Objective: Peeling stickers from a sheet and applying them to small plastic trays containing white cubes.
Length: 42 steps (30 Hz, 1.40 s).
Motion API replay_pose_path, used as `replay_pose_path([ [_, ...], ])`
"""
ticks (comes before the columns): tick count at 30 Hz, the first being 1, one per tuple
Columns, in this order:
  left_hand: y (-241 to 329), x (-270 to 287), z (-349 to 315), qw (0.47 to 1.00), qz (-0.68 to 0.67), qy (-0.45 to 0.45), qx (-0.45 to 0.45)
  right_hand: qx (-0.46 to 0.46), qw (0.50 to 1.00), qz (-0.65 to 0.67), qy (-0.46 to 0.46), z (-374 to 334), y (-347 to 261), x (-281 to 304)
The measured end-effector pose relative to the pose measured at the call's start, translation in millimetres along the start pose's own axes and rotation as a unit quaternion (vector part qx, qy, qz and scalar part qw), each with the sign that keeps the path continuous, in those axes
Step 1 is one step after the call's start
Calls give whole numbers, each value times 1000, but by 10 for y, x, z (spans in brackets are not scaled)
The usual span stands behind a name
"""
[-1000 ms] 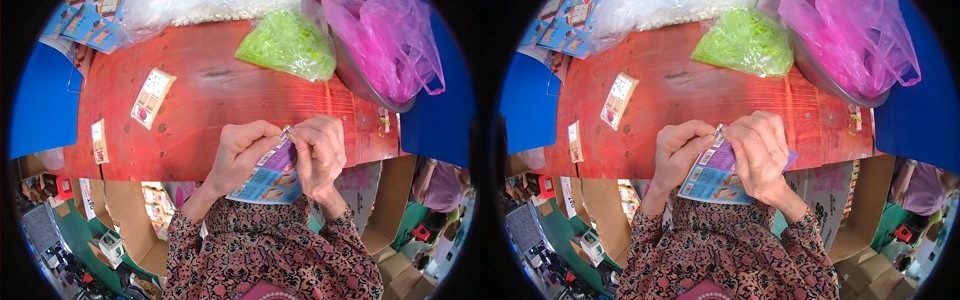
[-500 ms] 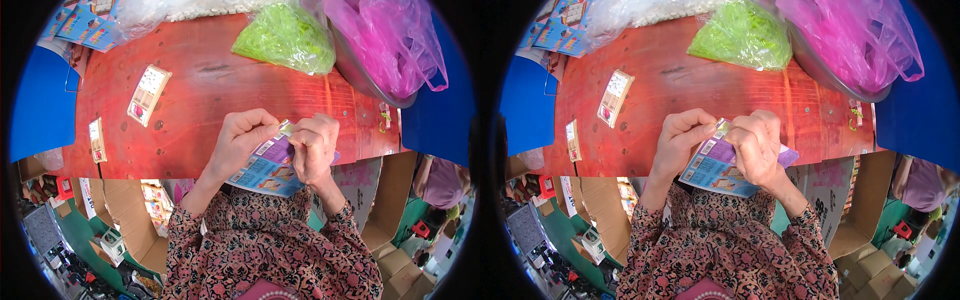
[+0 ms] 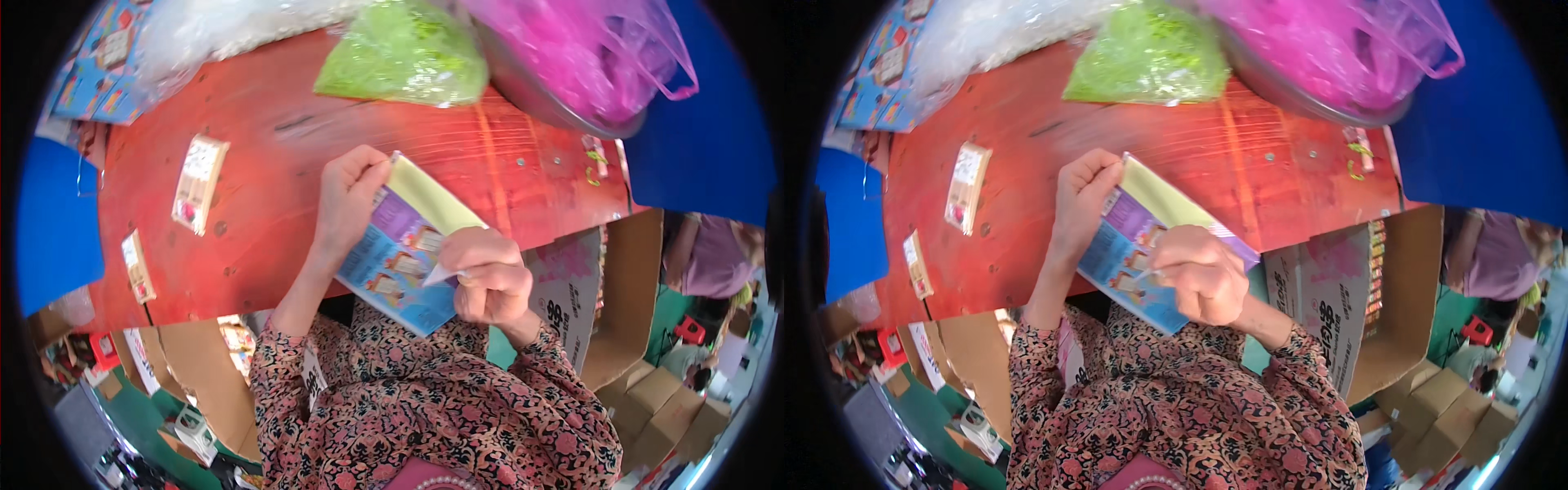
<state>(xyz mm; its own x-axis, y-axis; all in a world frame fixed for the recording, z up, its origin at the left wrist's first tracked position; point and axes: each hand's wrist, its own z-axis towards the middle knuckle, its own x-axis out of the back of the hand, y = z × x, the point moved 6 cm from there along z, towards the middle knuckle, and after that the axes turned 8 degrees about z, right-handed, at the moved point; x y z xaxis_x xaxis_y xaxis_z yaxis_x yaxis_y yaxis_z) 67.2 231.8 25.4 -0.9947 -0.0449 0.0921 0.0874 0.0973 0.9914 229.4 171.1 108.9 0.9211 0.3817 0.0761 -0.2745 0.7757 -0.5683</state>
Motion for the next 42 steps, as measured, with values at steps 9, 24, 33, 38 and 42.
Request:
replay_pose_path([
  [9,-64,-169,286,999,45,17,-1,3,810,367,457,21,-682,1415],
  [24,-203,-146,354,994,60,87,-19,-98,734,494,456,-115,-675,1847],
  [33,-154,61,254,992,43,119,-24,-323,802,399,306,257,83,942],
  [38,283,370,-40,932,224,220,-183,-352,797,415,261,299,225,643],
  [42,454,1225,-279,778,461,358,-231,-384,754,462,266,257,278,471],
])
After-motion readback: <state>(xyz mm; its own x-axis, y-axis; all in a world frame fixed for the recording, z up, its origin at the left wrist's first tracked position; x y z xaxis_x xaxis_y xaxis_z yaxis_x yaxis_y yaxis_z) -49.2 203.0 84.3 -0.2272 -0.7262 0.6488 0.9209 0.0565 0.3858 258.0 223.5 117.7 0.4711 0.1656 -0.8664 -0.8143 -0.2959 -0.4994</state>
